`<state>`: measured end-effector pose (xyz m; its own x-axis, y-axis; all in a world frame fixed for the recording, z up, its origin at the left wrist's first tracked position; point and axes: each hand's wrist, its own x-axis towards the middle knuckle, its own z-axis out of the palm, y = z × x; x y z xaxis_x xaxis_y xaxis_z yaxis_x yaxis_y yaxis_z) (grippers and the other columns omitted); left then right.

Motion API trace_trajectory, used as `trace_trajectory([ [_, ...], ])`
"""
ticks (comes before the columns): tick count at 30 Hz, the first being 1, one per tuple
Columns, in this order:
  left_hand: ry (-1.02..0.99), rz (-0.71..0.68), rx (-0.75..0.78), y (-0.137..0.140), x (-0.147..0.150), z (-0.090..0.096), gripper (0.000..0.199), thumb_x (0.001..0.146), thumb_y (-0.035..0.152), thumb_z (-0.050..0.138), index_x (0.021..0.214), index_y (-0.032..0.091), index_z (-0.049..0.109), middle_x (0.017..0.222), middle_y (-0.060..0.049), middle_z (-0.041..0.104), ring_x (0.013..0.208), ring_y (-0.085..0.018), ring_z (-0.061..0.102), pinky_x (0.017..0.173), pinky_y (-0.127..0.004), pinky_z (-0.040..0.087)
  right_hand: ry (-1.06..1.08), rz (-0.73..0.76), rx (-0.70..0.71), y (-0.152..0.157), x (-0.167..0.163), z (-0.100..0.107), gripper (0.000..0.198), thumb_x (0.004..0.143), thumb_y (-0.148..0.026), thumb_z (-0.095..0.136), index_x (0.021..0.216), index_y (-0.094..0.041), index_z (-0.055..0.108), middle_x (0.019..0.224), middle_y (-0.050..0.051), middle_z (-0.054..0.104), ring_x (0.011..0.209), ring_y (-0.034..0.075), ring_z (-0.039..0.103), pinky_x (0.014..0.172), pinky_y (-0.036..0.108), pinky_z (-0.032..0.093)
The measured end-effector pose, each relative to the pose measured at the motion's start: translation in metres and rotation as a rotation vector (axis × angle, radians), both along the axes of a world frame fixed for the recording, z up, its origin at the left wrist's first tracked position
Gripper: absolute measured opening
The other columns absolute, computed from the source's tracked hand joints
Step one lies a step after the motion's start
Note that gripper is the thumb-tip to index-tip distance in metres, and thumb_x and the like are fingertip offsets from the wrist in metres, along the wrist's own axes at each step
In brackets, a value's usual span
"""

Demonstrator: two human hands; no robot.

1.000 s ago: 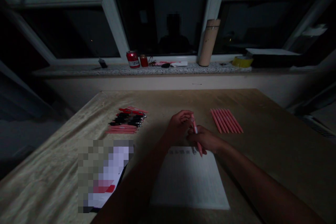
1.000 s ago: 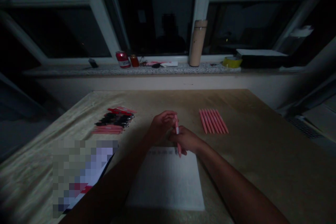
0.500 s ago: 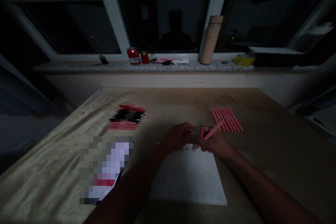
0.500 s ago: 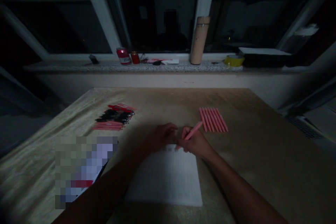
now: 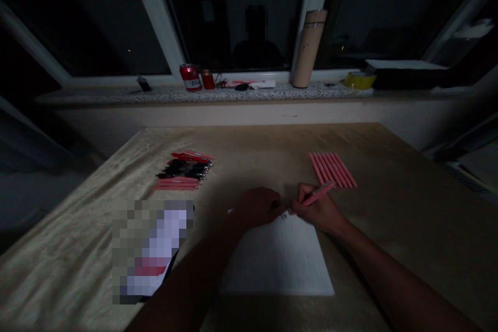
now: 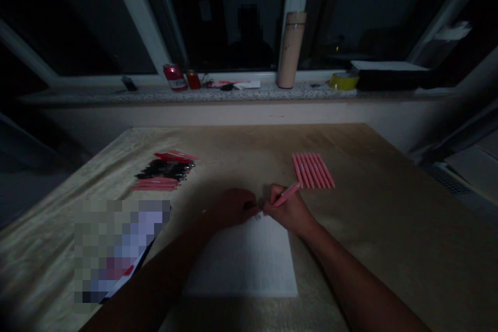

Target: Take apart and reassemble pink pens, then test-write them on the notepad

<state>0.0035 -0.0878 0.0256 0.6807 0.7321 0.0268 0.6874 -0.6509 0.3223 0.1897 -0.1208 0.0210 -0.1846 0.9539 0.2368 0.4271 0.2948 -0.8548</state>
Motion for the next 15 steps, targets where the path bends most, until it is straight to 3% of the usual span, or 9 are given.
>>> trace_trajectory([
  [9, -0.03, -0.006, -0.02, 0.0013, 0.0011, -0.0033, 0.031, 0.084, 0.042, 0.049, 0.078, 0.017, 0.067, 0.07, -0.003, 0.064, 0.066, -0.015, 0.056, 0.063, -0.025, 0.037, -0.042, 0.005, 0.045, 0.0015, -0.0017, -0.0017, 0.026, 0.071, -0.022, 0.056, 0.054, -0.021, 0.037, 0.049, -0.005, 0.043, 0.045, 0.008, 0.04, 0.042, 0.02, 0.027],
  [15, -0.02, -0.006, -0.019, 0.0007, 0.0009, -0.0001, 0.031, 0.084, 0.042, 0.048, 0.079, 0.017, 0.067, 0.07, -0.004, 0.063, 0.065, -0.015, 0.056, 0.063, -0.026, 0.037, -0.049, 0.029, 0.0, 0.0008, -0.0012, -0.0035, 0.026, 0.069, -0.02, 0.057, 0.053, -0.021, 0.036, 0.049, -0.004, 0.045, 0.045, 0.008, 0.043, 0.041, 0.02, 0.028],
])
